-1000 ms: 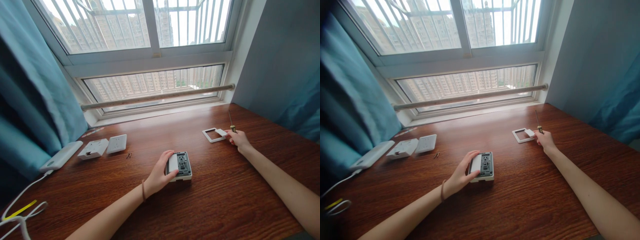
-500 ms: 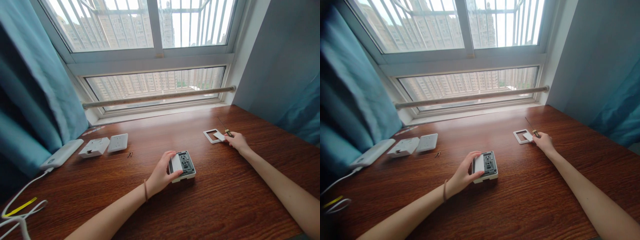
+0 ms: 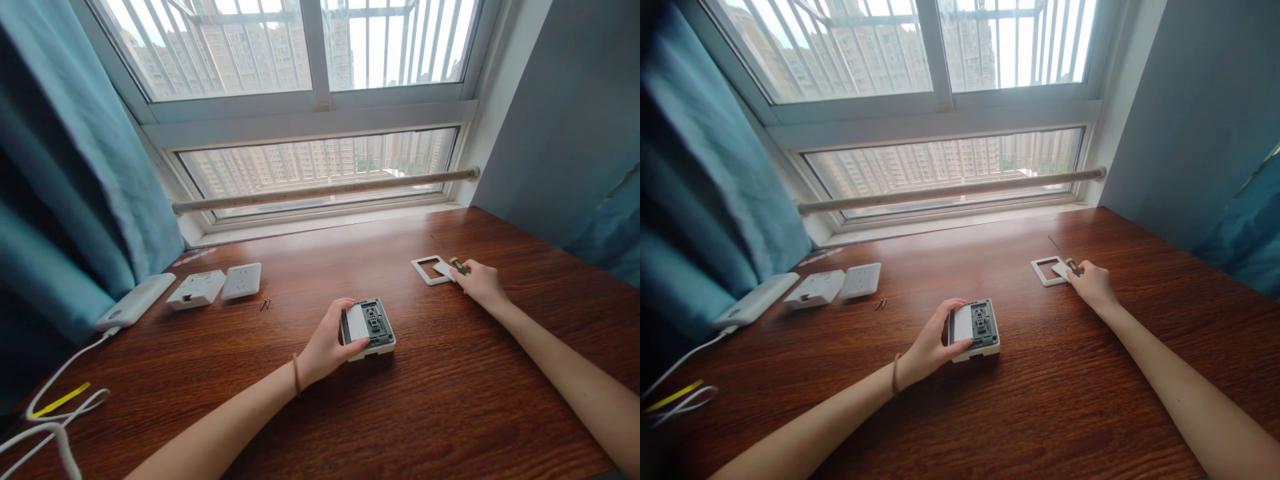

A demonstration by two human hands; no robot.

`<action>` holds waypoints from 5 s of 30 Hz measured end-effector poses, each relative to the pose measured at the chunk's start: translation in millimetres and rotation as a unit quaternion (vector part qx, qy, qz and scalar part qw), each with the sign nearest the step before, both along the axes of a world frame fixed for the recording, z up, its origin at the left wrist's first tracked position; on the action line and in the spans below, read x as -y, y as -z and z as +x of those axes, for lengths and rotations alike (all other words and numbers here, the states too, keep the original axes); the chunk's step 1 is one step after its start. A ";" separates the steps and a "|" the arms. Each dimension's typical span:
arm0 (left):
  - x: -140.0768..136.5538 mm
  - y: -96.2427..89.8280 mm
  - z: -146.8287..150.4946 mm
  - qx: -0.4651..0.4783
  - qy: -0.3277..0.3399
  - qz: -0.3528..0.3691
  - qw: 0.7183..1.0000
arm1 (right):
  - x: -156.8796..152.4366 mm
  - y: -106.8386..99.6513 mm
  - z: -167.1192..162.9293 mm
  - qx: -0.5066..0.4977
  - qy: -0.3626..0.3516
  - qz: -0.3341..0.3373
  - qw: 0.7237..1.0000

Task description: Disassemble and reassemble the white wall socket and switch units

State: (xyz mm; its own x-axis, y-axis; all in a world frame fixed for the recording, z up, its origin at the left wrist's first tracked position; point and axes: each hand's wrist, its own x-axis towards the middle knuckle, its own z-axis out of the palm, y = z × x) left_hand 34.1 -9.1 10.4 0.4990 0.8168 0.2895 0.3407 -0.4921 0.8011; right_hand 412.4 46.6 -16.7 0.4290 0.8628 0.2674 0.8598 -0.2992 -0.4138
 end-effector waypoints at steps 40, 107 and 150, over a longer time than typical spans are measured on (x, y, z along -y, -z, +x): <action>-2.2 2.2 -1.1 0.000 0.019 -0.022 1.000 | 89.2 -59.1 -107.3 0.328 -0.375 0.257 0.828; 22.5 4.1 2.6 -0.074 -0.030 0.372 0.925 | 119.0 -39.1 -163.4 -0.303 -0.373 0.113 0.870; 13.2 4.5 2.2 -0.170 0.014 0.198 0.965 | 6.3 -0.2 -25.6 -0.064 -0.076 0.004 0.995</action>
State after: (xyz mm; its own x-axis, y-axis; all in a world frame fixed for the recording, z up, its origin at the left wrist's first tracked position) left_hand 36.2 -22.3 5.9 0.6411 0.6596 0.3923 0.5321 -0.7504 0.3923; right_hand 386.9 40.2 -16.5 0.3243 0.9185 0.2260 0.8349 -0.1657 -0.5248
